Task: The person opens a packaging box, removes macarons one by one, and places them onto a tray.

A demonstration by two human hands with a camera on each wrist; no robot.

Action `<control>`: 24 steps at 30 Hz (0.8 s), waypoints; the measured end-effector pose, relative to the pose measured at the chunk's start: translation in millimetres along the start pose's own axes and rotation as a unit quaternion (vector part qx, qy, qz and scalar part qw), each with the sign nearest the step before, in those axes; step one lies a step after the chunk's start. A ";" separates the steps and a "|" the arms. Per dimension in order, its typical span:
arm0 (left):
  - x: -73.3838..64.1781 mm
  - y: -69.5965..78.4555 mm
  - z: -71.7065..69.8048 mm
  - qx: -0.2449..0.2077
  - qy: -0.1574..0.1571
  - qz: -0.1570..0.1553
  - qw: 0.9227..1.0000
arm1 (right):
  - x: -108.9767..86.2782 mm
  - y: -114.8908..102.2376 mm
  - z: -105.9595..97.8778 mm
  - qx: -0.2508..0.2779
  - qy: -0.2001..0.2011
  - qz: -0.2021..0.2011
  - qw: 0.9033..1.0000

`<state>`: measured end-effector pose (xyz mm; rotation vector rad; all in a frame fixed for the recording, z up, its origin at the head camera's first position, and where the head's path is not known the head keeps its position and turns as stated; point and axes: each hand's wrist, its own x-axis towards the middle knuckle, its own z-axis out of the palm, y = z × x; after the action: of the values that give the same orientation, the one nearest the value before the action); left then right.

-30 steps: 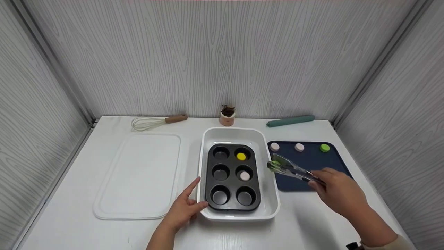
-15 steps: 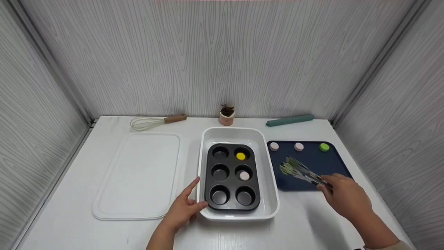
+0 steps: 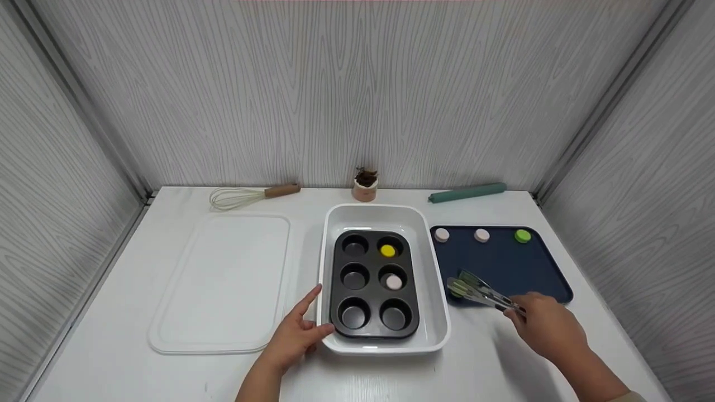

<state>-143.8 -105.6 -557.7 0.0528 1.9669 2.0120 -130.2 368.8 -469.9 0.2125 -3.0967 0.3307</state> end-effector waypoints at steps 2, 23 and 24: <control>0.0 0.1 -0.1 0.000 0.001 -0.001 1.000 | 1.1 -0.5 2.1 -0.001 -0.004 0.000 1.000; -0.8 -0.8 -1.1 -0.002 -0.007 0.007 1.000 | 3.3 1.0 0.5 0.021 0.018 0.008 1.000; -0.6 -1.1 -1.1 -0.002 -0.007 0.008 1.000 | 2.8 0.2 -0.1 0.024 0.024 0.008 0.999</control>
<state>-143.3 -106.8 -558.7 0.0811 1.9610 2.0197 -133.0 368.7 -469.7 0.1786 -3.0469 0.4032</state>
